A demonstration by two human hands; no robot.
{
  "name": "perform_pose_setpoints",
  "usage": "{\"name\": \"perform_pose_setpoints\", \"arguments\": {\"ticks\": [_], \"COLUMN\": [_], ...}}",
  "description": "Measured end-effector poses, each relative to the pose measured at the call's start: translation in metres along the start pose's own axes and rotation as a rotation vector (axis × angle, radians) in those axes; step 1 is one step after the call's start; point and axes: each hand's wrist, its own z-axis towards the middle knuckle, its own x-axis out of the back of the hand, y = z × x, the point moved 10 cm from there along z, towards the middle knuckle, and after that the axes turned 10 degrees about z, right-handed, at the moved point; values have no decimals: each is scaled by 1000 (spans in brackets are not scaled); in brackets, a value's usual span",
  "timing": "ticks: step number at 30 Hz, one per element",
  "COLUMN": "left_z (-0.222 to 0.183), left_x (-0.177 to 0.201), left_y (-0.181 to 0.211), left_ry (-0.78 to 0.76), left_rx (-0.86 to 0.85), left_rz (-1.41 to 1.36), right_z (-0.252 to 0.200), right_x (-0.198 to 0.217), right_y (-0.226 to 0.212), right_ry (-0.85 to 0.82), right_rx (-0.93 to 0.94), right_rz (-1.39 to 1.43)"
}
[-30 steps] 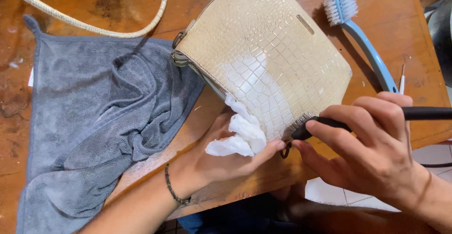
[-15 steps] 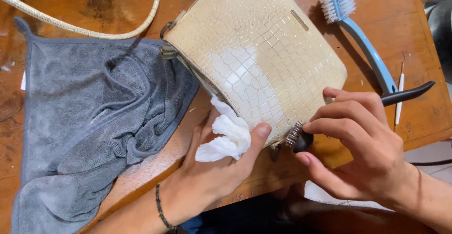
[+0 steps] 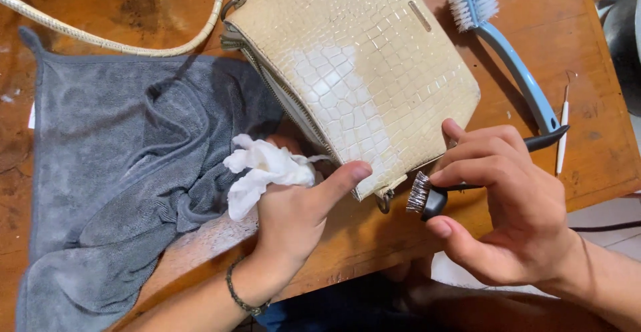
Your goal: Cleaning a textured leather purse using a small brush and cleaning solution at a repair bench.
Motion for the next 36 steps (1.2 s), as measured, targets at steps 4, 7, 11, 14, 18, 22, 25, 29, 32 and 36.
{"name": "perform_pose_setpoints", "arguments": {"ticks": [4,7,11,14,18,22,25,29,32,36], "left_z": [5,10,7,14,12,-1,0,-3,-7,-9], "left_x": [-18,-27,-40,-28,-29,-38,-35,-37,-37,-38], "left_y": [-11,-12,3,17,8,-13,-12,-6,-6,-8], "left_ry": [-189,-300,-476,-372,-371,-460,-462,-486,-434,-422], "left_rx": [128,196,191,-28,86,479,284,69,63,69], "left_rz": [-261,-447,-425,-281,-315,-430,-322,-175,-129,-126], "right_z": [-1,1,3,4,2,1,1,8,15,12], "right_x": [2,0,-8,-13,-15,-9,-2,-5,-21,-38], "right_y": [2,0,-4,-8,-9,-4,-2,-23,-43,-44], "right_ry": [16,-3,-78,-116,-140,-120,-106,-112,-209,-332], "right_rx": [-25,-12,28,52,56,8,-25,93,141,279], "right_rz": [49,38,15,45,60,34,-42,-272,-274,-279]}}
